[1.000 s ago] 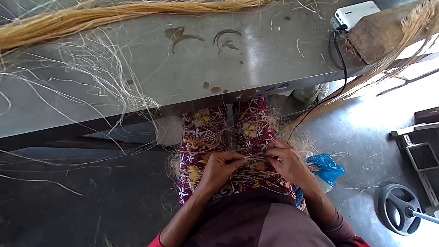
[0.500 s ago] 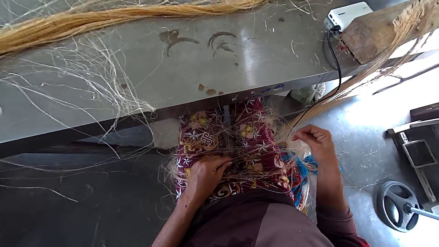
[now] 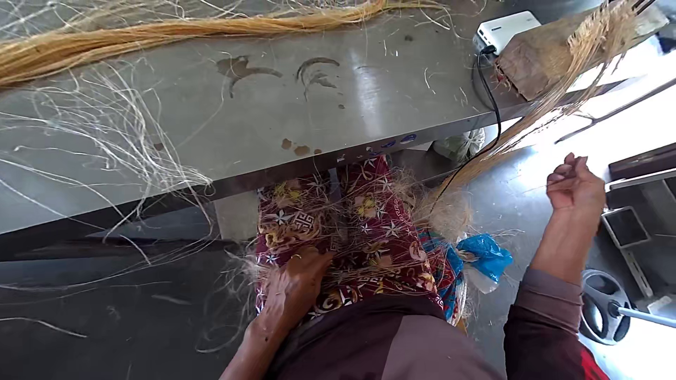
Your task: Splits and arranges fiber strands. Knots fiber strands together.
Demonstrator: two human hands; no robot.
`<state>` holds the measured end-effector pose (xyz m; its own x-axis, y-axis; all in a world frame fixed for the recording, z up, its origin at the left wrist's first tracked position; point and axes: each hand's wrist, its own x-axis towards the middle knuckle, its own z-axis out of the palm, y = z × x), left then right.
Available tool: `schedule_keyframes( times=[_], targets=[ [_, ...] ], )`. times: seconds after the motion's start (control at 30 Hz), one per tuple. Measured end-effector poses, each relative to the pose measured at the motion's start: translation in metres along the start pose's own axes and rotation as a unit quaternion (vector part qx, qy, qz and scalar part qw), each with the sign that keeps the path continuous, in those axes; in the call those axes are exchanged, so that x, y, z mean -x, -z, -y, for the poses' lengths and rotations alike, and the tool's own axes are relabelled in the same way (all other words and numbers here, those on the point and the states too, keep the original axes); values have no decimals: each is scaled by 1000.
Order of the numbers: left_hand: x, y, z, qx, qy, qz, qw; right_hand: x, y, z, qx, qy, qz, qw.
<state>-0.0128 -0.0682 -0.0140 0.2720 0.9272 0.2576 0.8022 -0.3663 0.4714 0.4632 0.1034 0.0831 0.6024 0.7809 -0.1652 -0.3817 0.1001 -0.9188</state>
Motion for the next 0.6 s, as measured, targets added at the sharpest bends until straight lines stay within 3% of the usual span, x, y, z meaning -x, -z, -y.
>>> schedule_keyframes(
  times=[0.13, 0.37, 0.47, 0.6],
  targets=[
    [0, -2, 2, -4, -10, -6, 1000, -18, 14, 33, 33, 54, -9, 998],
    [-3, 26, 8, -38, 22, -58, 997, -43, 29, 57, 162, 160, 163, 960],
    [-9, 54, 27, -53, 60, -97, 992, -37, 18, 50, 185, 184, 205, 943],
    [-12, 73, 47, -63, 90, -118, 987, -27, -7, 8, 267, 187, 240, 915]
  ],
)
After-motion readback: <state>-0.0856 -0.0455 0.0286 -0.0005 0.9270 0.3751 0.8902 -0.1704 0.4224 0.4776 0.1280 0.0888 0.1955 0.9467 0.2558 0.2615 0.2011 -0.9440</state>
